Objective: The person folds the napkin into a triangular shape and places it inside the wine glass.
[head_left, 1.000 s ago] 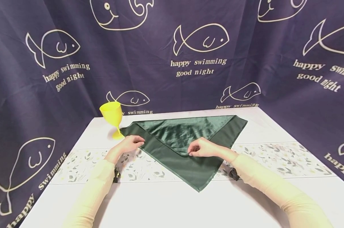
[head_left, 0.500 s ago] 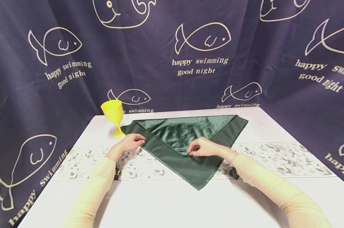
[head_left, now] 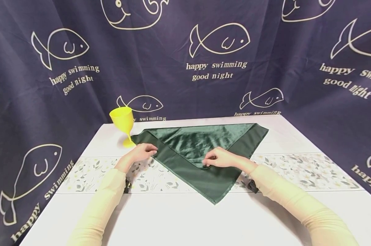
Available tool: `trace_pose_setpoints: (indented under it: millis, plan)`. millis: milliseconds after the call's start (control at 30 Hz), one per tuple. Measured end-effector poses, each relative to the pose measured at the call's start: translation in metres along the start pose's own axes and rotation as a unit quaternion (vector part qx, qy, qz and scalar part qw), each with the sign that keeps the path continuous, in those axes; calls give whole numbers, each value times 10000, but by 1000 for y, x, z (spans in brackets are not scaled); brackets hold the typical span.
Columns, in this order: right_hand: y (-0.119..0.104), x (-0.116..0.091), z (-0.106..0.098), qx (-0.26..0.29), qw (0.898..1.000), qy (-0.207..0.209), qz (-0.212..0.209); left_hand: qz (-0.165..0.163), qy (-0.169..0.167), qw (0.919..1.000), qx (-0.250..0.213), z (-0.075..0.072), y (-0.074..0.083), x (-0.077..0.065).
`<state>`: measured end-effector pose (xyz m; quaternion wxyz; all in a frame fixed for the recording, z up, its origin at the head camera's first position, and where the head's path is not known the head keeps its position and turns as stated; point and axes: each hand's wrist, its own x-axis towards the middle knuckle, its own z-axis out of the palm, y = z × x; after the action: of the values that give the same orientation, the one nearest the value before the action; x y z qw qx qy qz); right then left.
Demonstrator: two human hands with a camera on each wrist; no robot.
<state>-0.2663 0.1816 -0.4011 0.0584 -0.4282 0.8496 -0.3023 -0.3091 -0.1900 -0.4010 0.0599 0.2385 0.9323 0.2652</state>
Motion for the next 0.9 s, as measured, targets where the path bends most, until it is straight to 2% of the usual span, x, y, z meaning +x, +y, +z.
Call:
trace_pose_setpoints:
  millis: [333,533,733,900]
  plan:
    - [-2,-1,-5,-31,9994,-21,335,-198,-74,9995,-214,0,0,-1]
    - [-1,-9,-11,-430,9960,301,726,-96,-69,9998,-152,0,3,-1]
    - [3,-20,-23,-684,9894,640,1111,-61,109,9999,-99,0,7,-1]
    - [9,-30,-30,-789,9858,606,1354,-119,124,9996,-219,-1,8,-1]
